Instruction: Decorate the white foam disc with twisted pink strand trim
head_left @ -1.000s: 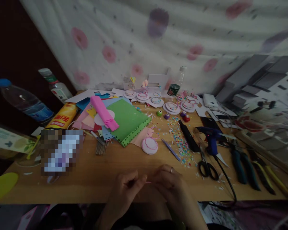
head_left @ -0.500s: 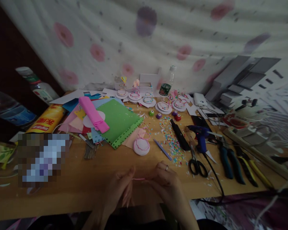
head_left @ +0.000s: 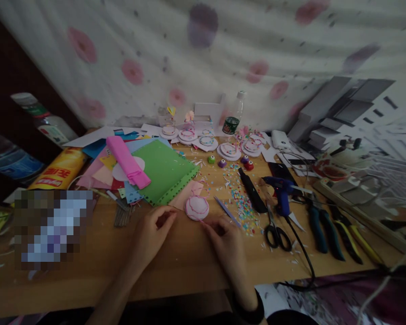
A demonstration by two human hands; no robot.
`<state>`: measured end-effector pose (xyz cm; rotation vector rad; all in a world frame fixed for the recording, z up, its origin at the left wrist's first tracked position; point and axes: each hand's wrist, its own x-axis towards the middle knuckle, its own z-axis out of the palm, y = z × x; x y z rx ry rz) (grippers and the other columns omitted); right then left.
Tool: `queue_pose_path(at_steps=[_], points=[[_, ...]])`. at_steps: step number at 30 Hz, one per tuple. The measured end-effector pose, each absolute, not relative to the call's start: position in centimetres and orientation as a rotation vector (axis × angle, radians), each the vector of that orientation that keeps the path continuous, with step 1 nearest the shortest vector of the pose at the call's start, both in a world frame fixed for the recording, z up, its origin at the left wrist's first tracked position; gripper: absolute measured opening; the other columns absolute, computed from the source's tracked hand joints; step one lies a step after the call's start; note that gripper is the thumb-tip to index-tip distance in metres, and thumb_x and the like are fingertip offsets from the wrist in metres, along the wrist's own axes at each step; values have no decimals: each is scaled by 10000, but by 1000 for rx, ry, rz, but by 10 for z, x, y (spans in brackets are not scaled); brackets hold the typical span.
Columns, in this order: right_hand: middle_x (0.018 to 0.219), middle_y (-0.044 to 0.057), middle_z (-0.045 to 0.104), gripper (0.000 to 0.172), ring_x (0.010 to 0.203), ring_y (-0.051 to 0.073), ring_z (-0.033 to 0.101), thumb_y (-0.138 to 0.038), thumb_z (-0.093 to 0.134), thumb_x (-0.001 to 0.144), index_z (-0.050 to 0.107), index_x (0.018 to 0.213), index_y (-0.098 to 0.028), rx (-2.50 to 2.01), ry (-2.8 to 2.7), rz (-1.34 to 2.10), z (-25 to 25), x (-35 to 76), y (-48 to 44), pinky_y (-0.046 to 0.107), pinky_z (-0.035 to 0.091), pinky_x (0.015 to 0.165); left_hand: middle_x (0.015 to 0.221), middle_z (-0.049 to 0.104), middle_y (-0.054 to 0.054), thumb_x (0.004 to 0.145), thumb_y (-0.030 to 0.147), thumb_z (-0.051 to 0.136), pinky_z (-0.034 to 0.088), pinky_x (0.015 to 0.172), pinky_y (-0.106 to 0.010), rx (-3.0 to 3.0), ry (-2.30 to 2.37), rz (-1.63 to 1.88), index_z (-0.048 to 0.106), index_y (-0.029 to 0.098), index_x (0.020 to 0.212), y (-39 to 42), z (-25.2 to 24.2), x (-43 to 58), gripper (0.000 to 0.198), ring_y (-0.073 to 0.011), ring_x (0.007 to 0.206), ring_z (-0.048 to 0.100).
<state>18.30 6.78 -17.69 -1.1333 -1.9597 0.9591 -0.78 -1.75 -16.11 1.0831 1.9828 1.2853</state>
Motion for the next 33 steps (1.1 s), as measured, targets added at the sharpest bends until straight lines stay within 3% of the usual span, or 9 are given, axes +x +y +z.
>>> queue_pose_path(at_steps=[6, 12, 20, 25, 33], points=[[677, 49, 673, 252, 603, 201, 583, -307, 625, 920, 670, 700, -194, -1199, -2052, 777, -181, 180, 67, 300, 395, 563, 1023, 713, -69, 946, 235, 540, 558, 902, -376, 1683, 1934, 1220, 742, 238, 1093, -16, -176, -9, 249, -219, 983, 687], [722, 55, 684, 206, 627, 196, 594, -238, 603, 925, 682, 742, -182, -1165, -2150, 764, -182, 176, 67, 293, 408, 579, 1115, 685, -84, 993, 161, 475, 582, 921, -389, 2062, 1833, 1096, 694, 239, 1244, -8, -185, -16, 343, -209, 1024, 682], [724, 51, 670, 197, 661, 214, 602, -207, 603, 929, 675, 746, -192, -1104, -2202, 727, -177, 176, 66, 308, 418, 605, 1070, 644, -78, 1010, 182, 506, 583, 862, -343, 2171, 1867, 1115, 719, 198, 1145, 1, -194, -11, 252, -188, 980, 661], [741, 55, 669, 171, 692, 227, 622, -174, 628, 917, 682, 756, -183, -1093, -2199, 755, -175, 176, 67, 312, 440, 625, 1145, 678, -112, 1020, 173, 476, 561, 936, -426, 2283, 1914, 1137, 696, 184, 1192, -2, -204, -4, 279, -236, 1063, 640], [760, 59, 709, 123, 703, 239, 652, -158, 671, 889, 697, 771, -183, -1086, -2210, 772, -184, 177, 73, 320, 458, 643, 1182, 724, -112, 1067, 207, 356, 592, 945, -429, 2526, 1906, 1047, 669, 169, 1220, -5, -213, -2, 350, -232, 1129, 673]])
